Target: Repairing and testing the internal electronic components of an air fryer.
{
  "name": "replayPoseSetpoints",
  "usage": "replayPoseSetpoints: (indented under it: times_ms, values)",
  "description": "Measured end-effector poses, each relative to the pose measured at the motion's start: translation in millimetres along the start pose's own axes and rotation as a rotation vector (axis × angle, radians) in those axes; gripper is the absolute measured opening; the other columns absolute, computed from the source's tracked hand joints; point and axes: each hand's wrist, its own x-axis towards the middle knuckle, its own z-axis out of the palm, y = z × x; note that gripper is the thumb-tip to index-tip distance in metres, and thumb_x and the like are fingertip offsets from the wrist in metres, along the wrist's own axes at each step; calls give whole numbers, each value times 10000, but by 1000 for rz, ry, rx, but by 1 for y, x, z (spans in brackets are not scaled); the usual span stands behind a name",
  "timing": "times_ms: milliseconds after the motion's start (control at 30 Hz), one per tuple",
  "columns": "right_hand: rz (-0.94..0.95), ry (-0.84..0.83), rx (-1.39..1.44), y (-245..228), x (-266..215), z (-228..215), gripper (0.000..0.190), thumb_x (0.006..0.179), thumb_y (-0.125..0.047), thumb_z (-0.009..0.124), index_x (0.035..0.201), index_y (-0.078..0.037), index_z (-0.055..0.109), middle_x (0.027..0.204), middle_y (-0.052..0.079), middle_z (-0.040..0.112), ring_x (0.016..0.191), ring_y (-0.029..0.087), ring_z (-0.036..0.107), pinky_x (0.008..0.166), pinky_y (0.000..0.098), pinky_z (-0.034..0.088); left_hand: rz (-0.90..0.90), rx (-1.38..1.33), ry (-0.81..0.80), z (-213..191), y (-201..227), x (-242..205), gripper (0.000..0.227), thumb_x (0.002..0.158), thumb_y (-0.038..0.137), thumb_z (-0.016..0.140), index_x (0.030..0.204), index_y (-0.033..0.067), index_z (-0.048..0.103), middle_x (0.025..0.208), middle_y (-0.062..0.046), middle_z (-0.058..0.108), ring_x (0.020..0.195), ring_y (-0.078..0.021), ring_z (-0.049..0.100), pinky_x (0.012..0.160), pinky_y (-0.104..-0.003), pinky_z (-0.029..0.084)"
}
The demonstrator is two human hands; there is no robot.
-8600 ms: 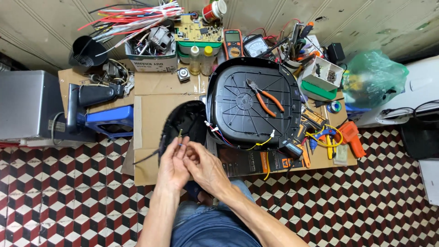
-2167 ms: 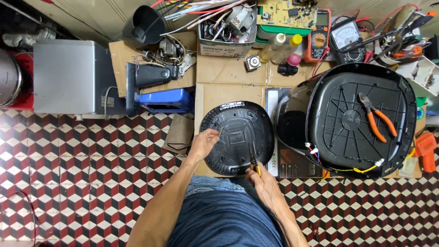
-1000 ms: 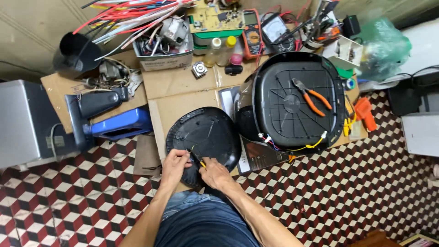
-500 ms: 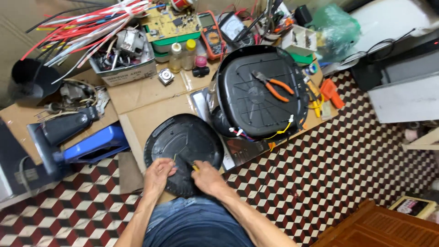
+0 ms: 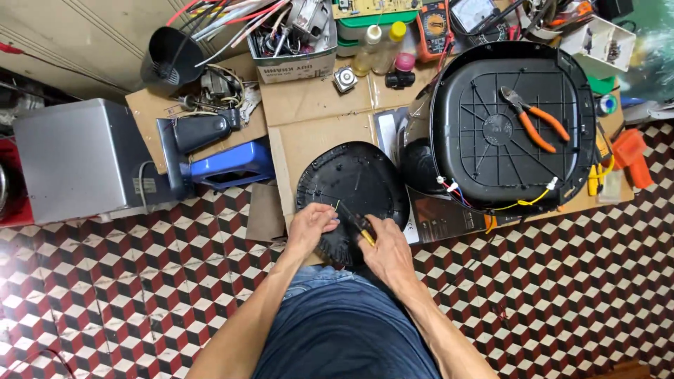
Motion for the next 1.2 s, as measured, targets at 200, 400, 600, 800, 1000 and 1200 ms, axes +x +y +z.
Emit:
replayPoseSetpoints:
  times_ms: [200, 400, 600, 800, 1000, 1200]
  values:
    - [-118, 32, -162, 0, 5, 17, 546, 789, -281, 752, 1267, -37, 649, 1000, 171, 611, 962, 354, 597, 816, 465, 463, 34, 10, -16, 6, 9, -11, 202, 1001, 129, 618, 1116, -33, 648, 983, -112, 725, 904, -176, 726, 841, -299, 606]
    - [-155, 64, -208, -1, 4, 16, 569, 769, -269, 749, 1274, -28, 648, 983, 169, 602, 951, 346, 591, 818, 457, 463, 16, 30, 13, 8, 12, -14, 180, 991, 116, 621, 1083, -35, 652, 987, -116, 742, 890, -169, 727, 842, -290, 609]
    - [-159, 54, -138, 3, 2, 16, 554, 768, -249, 767, 1263, -28, 652, 961, 162, 595, 937, 342, 586, 832, 451, 468, 24, 31, 17, 10, 14, -15, 181, 986, 112, 641, 1078, -44, 646, 979, -132, 736, 877, -173, 727, 828, -289, 608]
    - [-128, 15, -117, 1, 2, 12, 535, 796, -242, 770, 1271, -27, 646, 919, 150, 585, 893, 316, 589, 833, 436, 475, 2, 68, 22, 12, 22, -18, 162, 974, 98, 647, 1063, -38, 650, 973, -130, 743, 874, -168, 734, 830, -281, 620]
    - [-141, 33, -122, 3, 3, 13, 519, 792, -231, 777, 1254, -27, 659, 927, 146, 590, 909, 318, 594, 834, 438, 482, 30, 53, 13, 12, 22, -20, 132, 957, 65, 667, 1030, -45, 655, 979, -122, 726, 884, -162, 725, 837, -284, 627]
    - [-159, 56, -110, 4, 2, 14, 519, 779, -220, 784, 1244, -25, 662, 931, 149, 593, 917, 327, 595, 834, 442, 484, 38, 33, 18, 11, 17, -18, 116, 951, 48, 668, 1021, -42, 649, 978, -118, 728, 884, -157, 723, 823, -284, 625]
